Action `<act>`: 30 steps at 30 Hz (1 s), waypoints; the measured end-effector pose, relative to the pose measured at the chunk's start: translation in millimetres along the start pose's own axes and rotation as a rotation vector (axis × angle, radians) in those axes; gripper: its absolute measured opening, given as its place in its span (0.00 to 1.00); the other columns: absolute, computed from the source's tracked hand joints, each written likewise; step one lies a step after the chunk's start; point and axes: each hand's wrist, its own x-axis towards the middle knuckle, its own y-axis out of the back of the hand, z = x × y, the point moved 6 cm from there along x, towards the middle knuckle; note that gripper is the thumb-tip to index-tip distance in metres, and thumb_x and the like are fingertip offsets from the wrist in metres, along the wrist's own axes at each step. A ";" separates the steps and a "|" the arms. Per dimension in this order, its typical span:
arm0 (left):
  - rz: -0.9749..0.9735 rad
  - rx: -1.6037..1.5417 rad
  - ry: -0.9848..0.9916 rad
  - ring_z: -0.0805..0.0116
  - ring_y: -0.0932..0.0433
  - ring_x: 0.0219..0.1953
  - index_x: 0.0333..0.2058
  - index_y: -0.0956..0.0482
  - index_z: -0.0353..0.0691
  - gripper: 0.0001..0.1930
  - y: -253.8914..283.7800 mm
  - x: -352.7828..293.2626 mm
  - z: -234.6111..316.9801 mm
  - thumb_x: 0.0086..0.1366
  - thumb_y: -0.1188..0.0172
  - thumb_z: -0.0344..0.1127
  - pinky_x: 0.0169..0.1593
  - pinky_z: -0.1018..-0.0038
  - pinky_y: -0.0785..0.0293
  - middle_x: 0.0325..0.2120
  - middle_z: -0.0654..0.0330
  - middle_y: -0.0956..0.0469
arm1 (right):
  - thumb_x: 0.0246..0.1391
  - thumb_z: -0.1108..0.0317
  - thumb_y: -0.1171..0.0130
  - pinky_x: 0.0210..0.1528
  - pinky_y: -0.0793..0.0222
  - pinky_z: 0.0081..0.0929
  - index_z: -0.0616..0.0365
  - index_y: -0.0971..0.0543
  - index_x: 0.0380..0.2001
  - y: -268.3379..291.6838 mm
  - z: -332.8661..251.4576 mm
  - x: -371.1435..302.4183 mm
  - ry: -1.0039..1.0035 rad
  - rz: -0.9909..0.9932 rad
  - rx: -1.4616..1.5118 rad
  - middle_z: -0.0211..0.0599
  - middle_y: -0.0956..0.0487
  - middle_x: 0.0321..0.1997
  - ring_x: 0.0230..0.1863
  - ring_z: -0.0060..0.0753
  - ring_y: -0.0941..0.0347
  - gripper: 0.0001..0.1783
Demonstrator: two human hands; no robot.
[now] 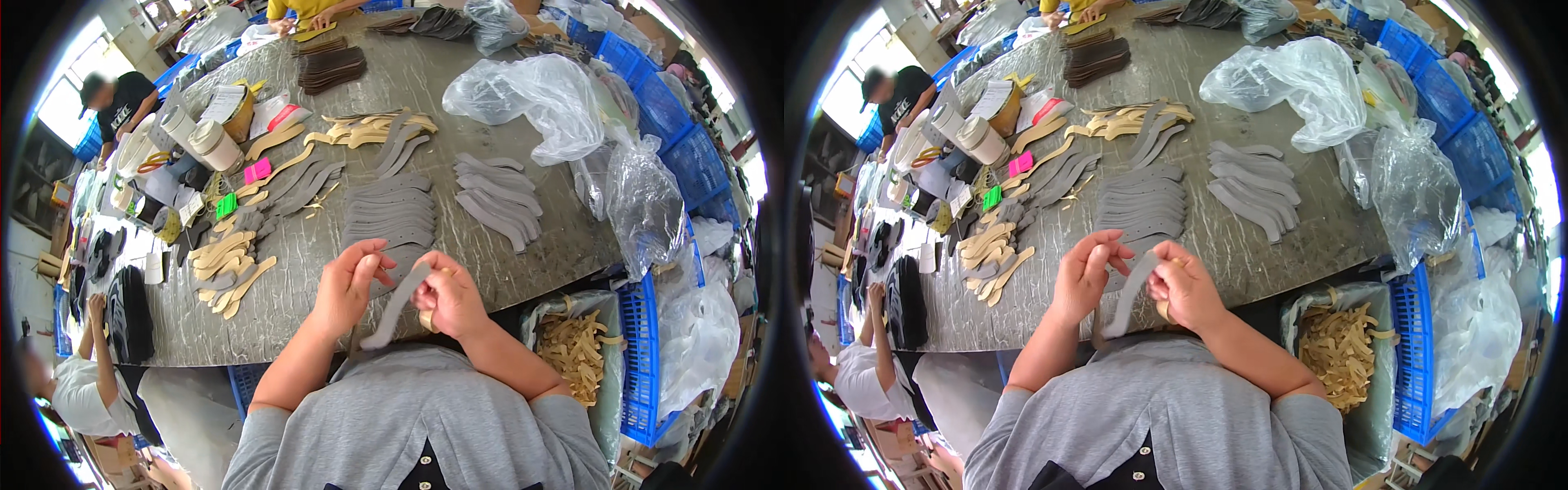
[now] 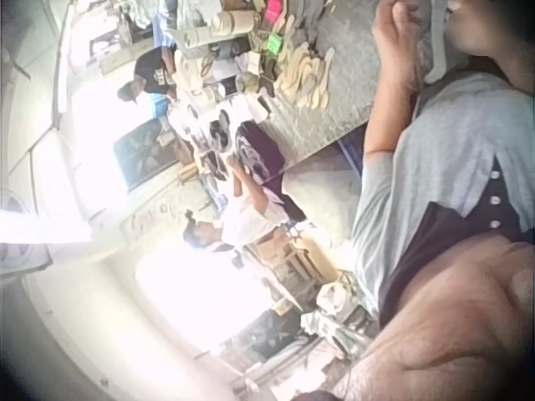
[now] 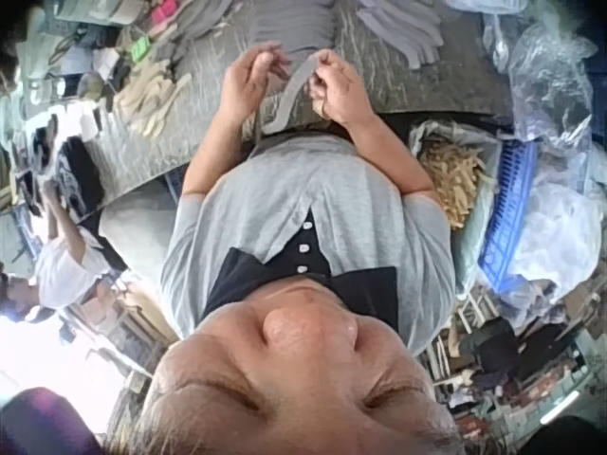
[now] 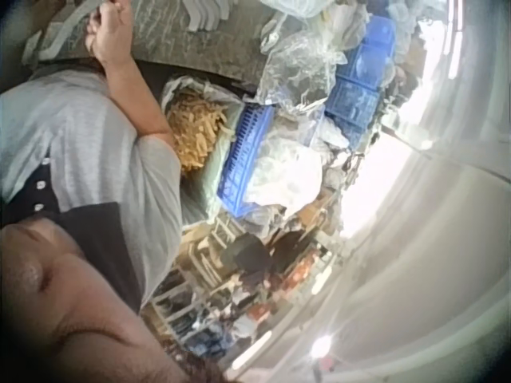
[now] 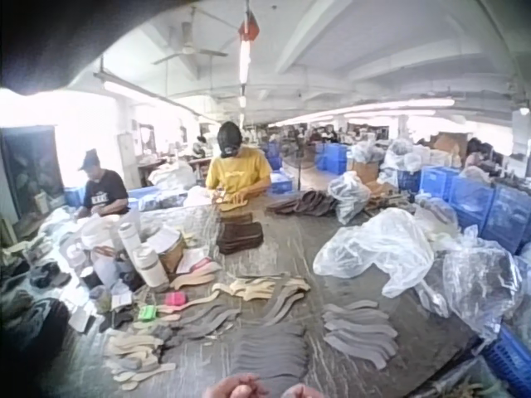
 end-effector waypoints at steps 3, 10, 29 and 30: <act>-0.046 0.306 -0.219 0.71 0.20 0.35 0.50 0.23 0.36 0.16 3.7 2.3 29.2 0.65 0.38 0.31 0.37 0.74 0.25 0.36 0.56 0.20 | 0.61 0.71 0.55 0.26 0.43 0.16 0.55 0.29 0.32 -2.3 -3.2 1.0 0.064 0.031 -0.147 0.25 0.30 0.29 0.25 0.15 0.40 0.05; -0.268 0.607 -0.846 0.63 0.23 0.29 0.31 0.19 0.41 0.12 -14.2 -10.4 74.1 0.47 0.28 0.23 0.30 0.70 0.26 0.31 0.59 0.23 | 0.65 0.69 0.61 0.26 0.39 0.15 0.58 0.29 0.37 -3.9 -9.9 -1.0 0.010 0.098 -0.274 0.37 0.22 0.38 0.28 0.17 0.33 0.10; 0.167 0.173 0.295 0.79 0.24 0.24 0.30 0.16 0.32 0.03 49.9 -39.0 -39.7 0.58 0.34 0.26 0.29 0.82 0.29 0.21 0.62 0.19 | 0.55 0.71 0.34 0.31 0.37 0.15 0.57 0.25 0.38 66.3 -31.9 -4.3 0.001 0.235 -0.669 0.22 0.28 0.28 0.28 0.12 0.35 0.10; 0.169 0.161 0.298 0.79 0.23 0.24 0.30 0.16 0.32 0.03 50.4 -39.7 -41.7 0.58 0.34 0.26 0.29 0.82 0.29 0.21 0.62 0.19 | 0.55 0.71 0.34 0.31 0.37 0.16 0.57 0.25 0.37 65.5 -29.8 0.1 -0.014 0.244 -0.687 0.22 0.28 0.28 0.29 0.12 0.35 0.10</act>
